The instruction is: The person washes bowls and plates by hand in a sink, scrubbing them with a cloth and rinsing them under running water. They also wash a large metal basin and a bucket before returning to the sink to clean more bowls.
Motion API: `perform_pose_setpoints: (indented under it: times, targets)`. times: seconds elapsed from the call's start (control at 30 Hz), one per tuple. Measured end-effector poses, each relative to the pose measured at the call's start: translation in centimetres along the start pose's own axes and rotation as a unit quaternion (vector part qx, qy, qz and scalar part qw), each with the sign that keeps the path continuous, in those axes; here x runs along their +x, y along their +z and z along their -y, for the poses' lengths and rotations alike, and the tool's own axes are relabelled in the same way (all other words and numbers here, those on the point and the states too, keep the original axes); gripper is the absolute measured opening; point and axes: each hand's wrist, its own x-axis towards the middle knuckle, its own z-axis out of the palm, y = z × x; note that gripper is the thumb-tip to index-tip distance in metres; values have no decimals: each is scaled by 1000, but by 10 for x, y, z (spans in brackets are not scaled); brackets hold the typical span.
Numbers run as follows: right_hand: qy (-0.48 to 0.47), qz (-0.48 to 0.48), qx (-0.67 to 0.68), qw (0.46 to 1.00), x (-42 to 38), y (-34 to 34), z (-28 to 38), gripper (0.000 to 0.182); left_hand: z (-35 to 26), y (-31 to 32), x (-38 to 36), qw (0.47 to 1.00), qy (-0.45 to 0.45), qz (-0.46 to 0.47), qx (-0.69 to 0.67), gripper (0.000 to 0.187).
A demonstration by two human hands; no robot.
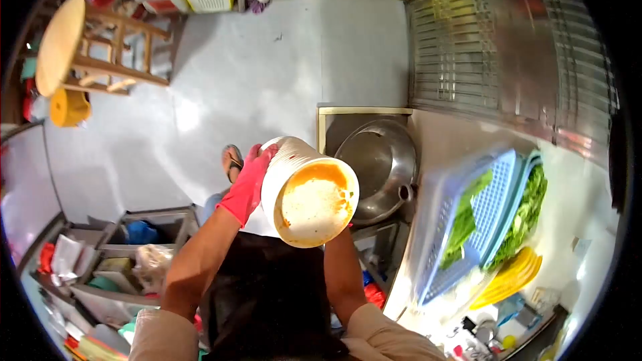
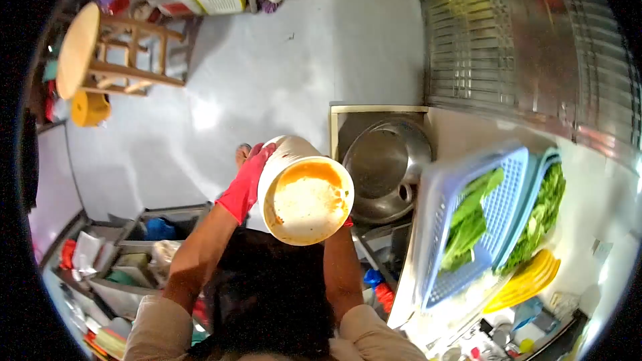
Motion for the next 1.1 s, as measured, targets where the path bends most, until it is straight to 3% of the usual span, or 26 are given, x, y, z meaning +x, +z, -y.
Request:
perform_pose_setpoints:
  times: [0.07, 0.13, 0.27, 0.5, 0.53, 0.57, 0.67, 0.7, 0.87, 0.93, 0.97, 1.07, 1.1]
  targets:
    - [-9, 31, 14, 999, -38, 32, 12, 36, -30, -11, -46, 995, 26, 92, -38, 53]
    - [-26, 62, 28, 997, -80, 58, 27, 35, -61, -10, -96, 993, 66, 101, 9, 44]
    - [-106, 105, 75, 986, -168, 84, 62, 34, -111, 28, -180, 976, -29, 201, -76, 39]
    - [-298, 115, 183, 930, -333, 92, 66, 32, -119, 73, -267, 926, -88, 362, 57, 35]
    - [-326, 104, 206, 917, -357, 86, 62, 32, -110, 82, -273, 909, -99, 397, 77, 36]
    - [-349, 121, 261, 892, -389, 83, 60, 29, -93, 85, -265, 894, -46, 424, 133, 37]
    - [-386, 88, 348, 850, -454, 63, 37, 29, -73, 133, -327, 821, -276, 482, 135, 45]
    - [-402, 82, 398, 820, -465, 50, 19, 28, -52, 143, -334, 804, -289, 492, 165, 45]
    - [-398, 22, 542, 739, -538, -29, -84, 28, 92, 181, -366, 700, -369, 546, 276, 51]
    - [-480, -107, 536, 686, -574, -47, -124, 27, 146, 190, -392, 654, -425, 541, 315, 53]
    - [-492, -128, 545, 667, -591, -59, -149, 27, 183, 192, -398, 633, -444, 542, 331, 54]
    - [-500, -155, 580, 624, -642, -94, -225, 26, 256, 187, -470, 553, -506, 560, 352, 56]
    - [-477, -111, 632, 600, -668, -103, -246, 27, 289, 179, -473, 545, -508, 555, 370, 55]
